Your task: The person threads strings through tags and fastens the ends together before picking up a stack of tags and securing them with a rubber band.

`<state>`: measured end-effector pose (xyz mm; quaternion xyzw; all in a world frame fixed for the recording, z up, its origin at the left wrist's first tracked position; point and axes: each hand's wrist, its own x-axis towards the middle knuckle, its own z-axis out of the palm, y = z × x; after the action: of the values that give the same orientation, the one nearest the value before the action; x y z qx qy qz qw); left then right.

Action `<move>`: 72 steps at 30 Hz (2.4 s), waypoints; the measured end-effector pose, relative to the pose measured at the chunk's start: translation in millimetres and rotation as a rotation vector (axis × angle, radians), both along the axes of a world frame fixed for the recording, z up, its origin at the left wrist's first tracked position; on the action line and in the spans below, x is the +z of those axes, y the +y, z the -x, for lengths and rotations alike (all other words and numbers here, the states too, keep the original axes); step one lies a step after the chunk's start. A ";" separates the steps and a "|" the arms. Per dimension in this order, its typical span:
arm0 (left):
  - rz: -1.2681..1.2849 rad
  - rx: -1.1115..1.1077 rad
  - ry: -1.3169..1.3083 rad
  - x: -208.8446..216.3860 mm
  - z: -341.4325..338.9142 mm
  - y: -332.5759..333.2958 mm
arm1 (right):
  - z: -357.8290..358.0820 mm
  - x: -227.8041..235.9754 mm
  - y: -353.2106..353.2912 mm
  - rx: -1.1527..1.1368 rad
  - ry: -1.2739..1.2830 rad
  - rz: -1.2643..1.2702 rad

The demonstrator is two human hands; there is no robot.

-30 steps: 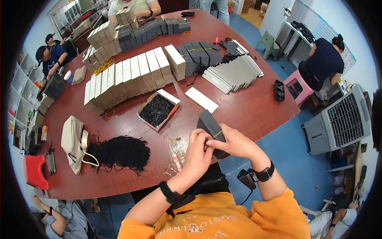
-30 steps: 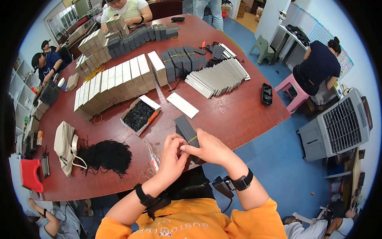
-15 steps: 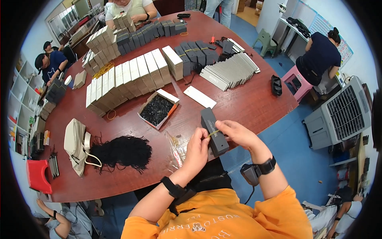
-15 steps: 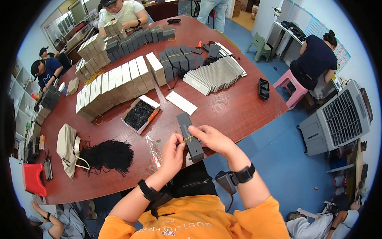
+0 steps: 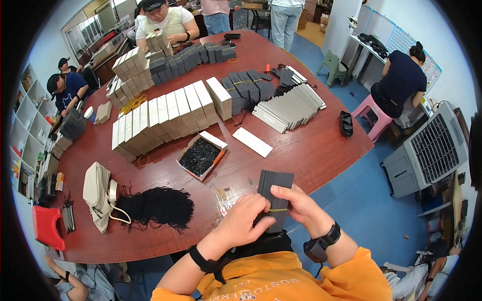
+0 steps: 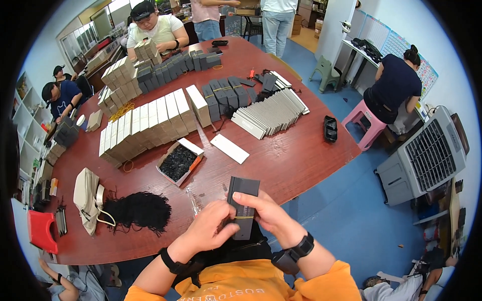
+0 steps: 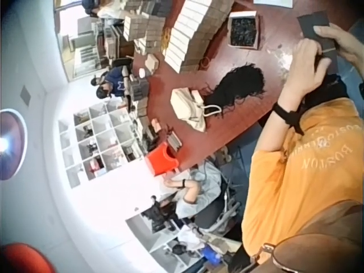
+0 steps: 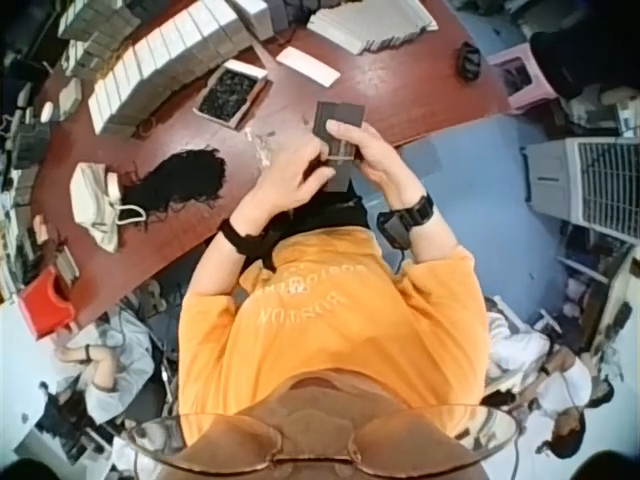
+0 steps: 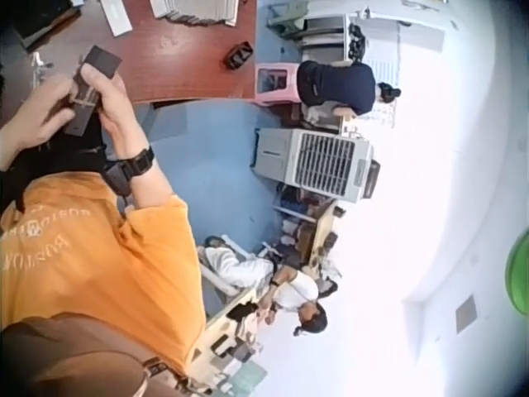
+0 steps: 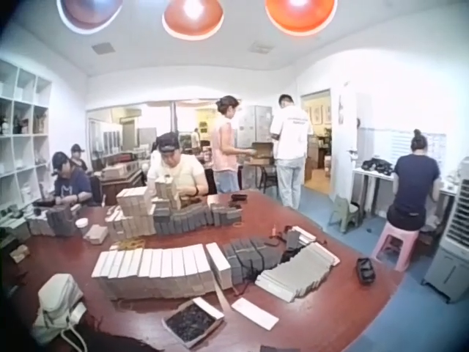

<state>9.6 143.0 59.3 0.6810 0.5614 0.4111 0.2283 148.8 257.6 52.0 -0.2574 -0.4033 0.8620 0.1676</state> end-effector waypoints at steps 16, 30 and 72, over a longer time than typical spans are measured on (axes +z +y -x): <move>-0.458 -0.029 0.253 2.8 -16.1 0.2 | -10.9 -6.5 -21.4 -0.375 0.377 0.277; -0.208 0.088 0.295 -14.7 4.4 7.4 | -53.5 2.7 58.1 -0.573 0.483 0.403; -0.163 -0.081 0.447 -22.3 -17.3 164.2 | -9.4 -6.5 162.9 0.483 -0.710 -0.933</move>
<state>26.9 307.2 37.0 0.7931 0.5352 0.2848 0.0587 158.3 420.5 45.4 -0.3291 -0.8144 0.4710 -0.0813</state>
